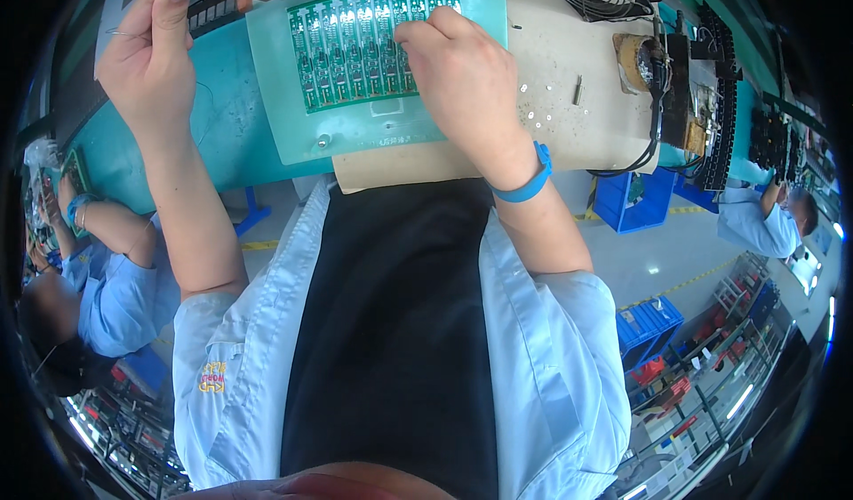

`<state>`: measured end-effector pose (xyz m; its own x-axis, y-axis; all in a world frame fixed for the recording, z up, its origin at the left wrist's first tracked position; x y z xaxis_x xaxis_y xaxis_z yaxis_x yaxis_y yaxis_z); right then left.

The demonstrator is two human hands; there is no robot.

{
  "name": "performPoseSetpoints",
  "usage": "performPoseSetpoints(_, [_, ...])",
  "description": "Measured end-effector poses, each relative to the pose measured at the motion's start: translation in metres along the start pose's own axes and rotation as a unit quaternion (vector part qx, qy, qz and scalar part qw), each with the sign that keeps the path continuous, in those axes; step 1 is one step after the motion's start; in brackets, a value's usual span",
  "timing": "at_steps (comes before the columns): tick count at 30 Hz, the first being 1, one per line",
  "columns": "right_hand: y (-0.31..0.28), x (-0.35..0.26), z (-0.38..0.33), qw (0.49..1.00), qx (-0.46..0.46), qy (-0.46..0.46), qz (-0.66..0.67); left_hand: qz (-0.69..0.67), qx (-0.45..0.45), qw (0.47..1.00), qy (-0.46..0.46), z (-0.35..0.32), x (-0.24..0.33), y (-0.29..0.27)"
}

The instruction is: Soldering electronic components onto a printed circuit board at a manual assembly station.

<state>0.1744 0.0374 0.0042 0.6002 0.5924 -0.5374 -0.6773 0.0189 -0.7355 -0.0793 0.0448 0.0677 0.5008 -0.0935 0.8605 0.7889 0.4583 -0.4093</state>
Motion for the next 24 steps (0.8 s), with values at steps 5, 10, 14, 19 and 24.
performPoseSetpoints(5, [-0.004,-0.001,-0.001,0.999,0.012,0.027,0.020,-0.017,0.013,1.000,-0.001,-0.001,-0.001,0.000])
performPoseSetpoints(10, [-0.013,0.005,-0.003,0.998,0.025,0.052,0.040,0.003,0.013,1.000,0.002,0.000,-0.001,-0.001])
performPoseSetpoints(14, [-0.017,0.007,-0.004,0.997,0.027,0.062,0.047,0.019,0.010,1.000,0.001,0.000,0.000,-0.002])
performPoseSetpoints(19, [-0.015,0.005,-0.004,0.997,0.017,0.059,0.051,0.007,0.014,1.000,-0.003,-0.001,-0.001,-0.001])
performPoseSetpoints(24, [-0.012,0.004,-0.004,0.998,0.007,0.058,0.038,0.005,0.014,1.000,0.001,-0.002,-0.003,-0.001])
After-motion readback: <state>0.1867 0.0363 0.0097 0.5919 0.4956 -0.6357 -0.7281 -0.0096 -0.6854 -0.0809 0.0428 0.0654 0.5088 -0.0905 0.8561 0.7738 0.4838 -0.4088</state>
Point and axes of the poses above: each hand's wrist, its own z-axis towards the middle knuckle, its own y-axis out of the palm, x = y × z, the point moved 5 cm from there along z, towards the middle knuckle, and after that the axes turned 14 degrees about z, right-handed, at the moved point
